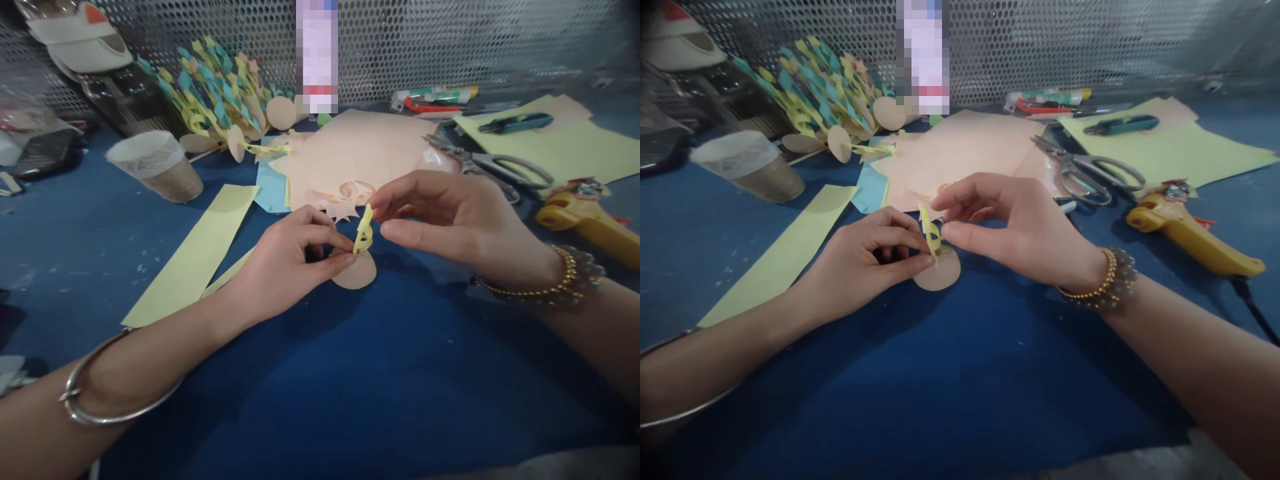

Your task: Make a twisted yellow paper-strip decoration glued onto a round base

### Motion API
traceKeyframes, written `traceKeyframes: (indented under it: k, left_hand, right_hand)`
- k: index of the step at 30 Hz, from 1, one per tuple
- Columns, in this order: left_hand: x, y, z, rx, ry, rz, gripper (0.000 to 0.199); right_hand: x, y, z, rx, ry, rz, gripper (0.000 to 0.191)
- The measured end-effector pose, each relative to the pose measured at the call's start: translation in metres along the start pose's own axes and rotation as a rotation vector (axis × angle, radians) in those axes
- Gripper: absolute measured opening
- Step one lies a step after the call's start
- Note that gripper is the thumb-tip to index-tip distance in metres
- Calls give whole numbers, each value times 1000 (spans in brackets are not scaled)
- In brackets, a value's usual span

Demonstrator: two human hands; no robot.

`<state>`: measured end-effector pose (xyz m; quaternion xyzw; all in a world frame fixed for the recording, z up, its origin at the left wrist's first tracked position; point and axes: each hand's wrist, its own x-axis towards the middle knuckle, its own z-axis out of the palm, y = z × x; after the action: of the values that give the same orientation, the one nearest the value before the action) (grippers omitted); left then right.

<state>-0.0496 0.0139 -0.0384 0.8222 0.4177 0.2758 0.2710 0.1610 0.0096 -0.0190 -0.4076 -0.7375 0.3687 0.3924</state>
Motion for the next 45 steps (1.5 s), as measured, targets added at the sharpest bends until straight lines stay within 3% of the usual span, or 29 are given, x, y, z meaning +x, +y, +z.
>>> traceKeyframes:
  k: [15, 40, 45]
  left_hand:
    - [1, -1, -1, 21, -10, 4, 8]
    - [1, 0, -1, 9, -7, 18, 7]
    - [1, -1, 0, -49, 47, -48, 7]
  right_hand:
    - [-4, -12, 15, -169, 118, -36, 8]
    - [-4, -10, 17, -180, 115, -25, 8]
    - [-3, -11, 16, -21, 123, -26, 26]
